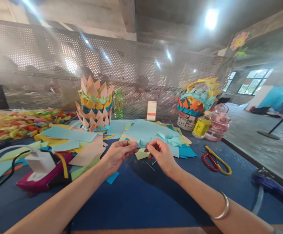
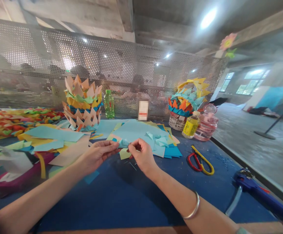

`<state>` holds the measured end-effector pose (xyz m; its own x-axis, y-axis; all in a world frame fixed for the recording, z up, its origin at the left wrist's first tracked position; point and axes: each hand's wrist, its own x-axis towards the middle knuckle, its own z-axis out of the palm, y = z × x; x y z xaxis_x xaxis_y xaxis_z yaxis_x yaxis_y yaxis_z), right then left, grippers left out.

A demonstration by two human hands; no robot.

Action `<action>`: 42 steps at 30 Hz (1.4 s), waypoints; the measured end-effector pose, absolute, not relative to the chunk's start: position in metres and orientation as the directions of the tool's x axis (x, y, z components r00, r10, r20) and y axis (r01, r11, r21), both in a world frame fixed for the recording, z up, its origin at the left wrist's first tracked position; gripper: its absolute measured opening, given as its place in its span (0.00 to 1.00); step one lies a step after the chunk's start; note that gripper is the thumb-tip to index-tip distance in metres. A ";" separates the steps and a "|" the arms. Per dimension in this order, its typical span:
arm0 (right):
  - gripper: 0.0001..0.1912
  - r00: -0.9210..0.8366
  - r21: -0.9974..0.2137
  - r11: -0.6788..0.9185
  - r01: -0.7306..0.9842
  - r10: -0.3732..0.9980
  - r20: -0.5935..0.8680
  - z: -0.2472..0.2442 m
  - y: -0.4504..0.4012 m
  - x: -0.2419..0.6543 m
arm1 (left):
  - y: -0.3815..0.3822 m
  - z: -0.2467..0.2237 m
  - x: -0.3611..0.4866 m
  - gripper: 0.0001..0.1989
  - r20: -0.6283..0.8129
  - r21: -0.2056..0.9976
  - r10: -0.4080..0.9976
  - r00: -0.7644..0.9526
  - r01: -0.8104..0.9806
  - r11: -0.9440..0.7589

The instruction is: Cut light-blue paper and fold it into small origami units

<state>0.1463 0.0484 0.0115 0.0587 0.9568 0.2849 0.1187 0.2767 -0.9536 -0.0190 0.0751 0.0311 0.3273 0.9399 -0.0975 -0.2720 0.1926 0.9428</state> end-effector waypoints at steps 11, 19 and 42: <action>0.06 0.025 -0.902 0.368 0.227 0.923 0.383 0.007 0.045 0.145 | 0.077 0.029 -0.020 0.08 0.165 0.986 0.964 0.209 -0.064 -0.155; 0.05 0.024 -0.908 0.359 0.216 0.928 0.373 0.007 0.046 0.144 | 0.075 0.032 -0.019 0.06 0.216 0.975 0.961 0.172 0.002 -0.220; 0.11 0.011 -0.963 0.270 0.009 0.963 0.271 0.009 0.050 0.144 | 0.077 0.029 -0.019 0.11 0.204 0.979 0.969 0.137 -0.020 -0.204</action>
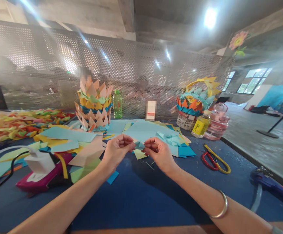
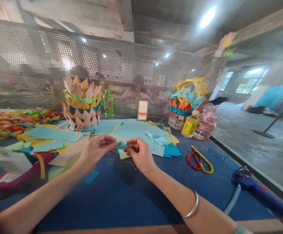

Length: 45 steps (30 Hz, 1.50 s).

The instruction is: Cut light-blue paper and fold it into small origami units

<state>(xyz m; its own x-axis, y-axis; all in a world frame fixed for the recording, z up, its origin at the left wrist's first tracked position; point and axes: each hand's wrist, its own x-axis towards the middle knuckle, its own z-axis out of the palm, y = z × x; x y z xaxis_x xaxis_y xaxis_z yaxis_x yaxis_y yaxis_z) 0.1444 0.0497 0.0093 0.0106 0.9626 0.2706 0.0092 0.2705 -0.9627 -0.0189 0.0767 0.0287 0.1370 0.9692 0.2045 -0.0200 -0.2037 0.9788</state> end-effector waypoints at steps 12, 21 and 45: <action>0.10 -0.104 -0.931 0.326 0.162 0.944 0.313 0.002 0.053 0.148 | 0.080 0.027 -0.020 0.11 0.150 0.983 0.968 0.200 0.074 -0.167; 0.10 -0.131 -0.897 0.336 0.288 0.941 0.311 0.003 0.053 0.151 | 0.087 0.015 -0.021 0.11 0.124 0.963 0.928 0.352 0.183 -0.198; 0.09 -0.188 -0.688 0.511 0.514 0.851 0.491 0.001 0.049 0.149 | 0.082 0.014 -0.023 0.09 0.213 0.689 0.896 0.390 0.590 -0.420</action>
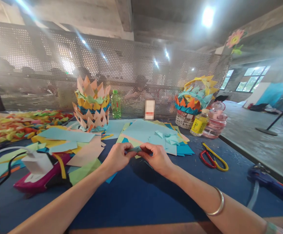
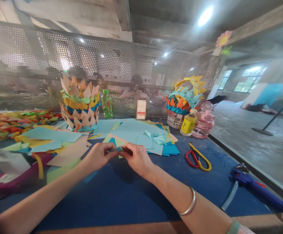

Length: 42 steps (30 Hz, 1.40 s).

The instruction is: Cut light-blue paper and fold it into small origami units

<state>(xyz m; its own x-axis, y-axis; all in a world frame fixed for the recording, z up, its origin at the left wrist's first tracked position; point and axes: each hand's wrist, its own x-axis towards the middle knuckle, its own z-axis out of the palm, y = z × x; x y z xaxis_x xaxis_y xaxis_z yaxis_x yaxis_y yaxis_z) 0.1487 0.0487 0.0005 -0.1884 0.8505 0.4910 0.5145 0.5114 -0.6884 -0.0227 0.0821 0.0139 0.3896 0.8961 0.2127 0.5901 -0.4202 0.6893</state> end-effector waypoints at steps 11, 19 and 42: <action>0.07 -0.165 -0.700 0.475 0.533 0.870 0.465 -0.001 0.054 0.155 | 0.091 0.013 -0.025 0.16 0.227 0.668 0.918 0.326 0.634 -0.390; 0.08 -0.196 -0.677 0.502 0.538 0.856 0.479 0.000 0.058 0.159 | 0.095 0.008 -0.029 0.13 0.340 0.657 0.864 0.371 0.564 -0.501; 0.05 -0.151 -0.520 0.523 0.676 0.788 0.597 0.009 0.062 0.152 | 0.098 0.015 -0.036 0.13 0.438 0.592 0.839 0.322 0.599 -0.539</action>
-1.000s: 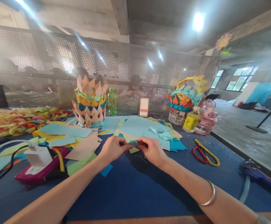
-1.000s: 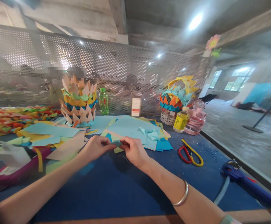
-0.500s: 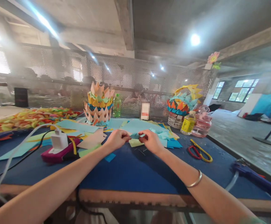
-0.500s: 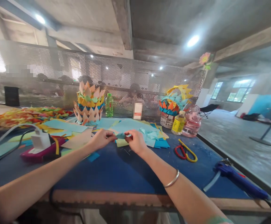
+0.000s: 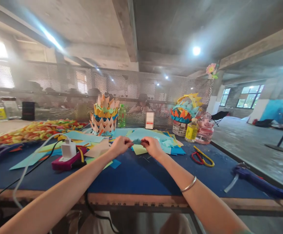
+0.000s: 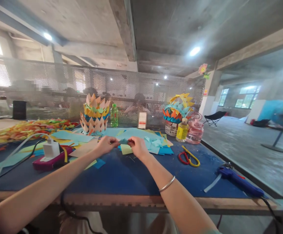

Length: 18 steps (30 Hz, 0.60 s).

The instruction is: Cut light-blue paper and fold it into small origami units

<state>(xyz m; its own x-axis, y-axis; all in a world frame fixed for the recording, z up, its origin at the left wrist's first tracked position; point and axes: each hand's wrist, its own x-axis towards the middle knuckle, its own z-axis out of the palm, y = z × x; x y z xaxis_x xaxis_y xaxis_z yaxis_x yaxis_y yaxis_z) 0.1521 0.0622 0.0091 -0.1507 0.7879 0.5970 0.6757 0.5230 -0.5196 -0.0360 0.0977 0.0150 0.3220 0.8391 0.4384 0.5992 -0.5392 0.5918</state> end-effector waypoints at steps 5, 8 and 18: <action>0.06 -0.154 -0.507 0.520 0.687 0.786 0.599 0.009 0.059 0.164 | 0.101 0.012 -0.033 0.14 0.404 0.659 0.845 0.350 0.530 -0.534; 0.05 -0.145 -0.508 0.518 0.688 0.784 0.603 0.007 0.059 0.170 | 0.099 0.012 -0.032 0.13 0.415 0.668 0.851 0.323 0.526 -0.526; 0.08 -0.109 -0.569 0.520 0.637 0.791 0.602 -0.002 0.066 0.174 | 0.091 0.025 -0.029 0.15 0.506 0.737 0.818 0.274 0.355 -0.575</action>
<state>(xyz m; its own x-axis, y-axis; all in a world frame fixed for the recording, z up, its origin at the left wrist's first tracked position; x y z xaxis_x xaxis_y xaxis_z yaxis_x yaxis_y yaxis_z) 0.1743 0.0662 -0.0019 -0.1089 0.7913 0.6016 0.6372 0.5201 -0.5688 -0.0289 0.0912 0.0246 0.2740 0.8177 0.5062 0.3547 -0.5752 0.7371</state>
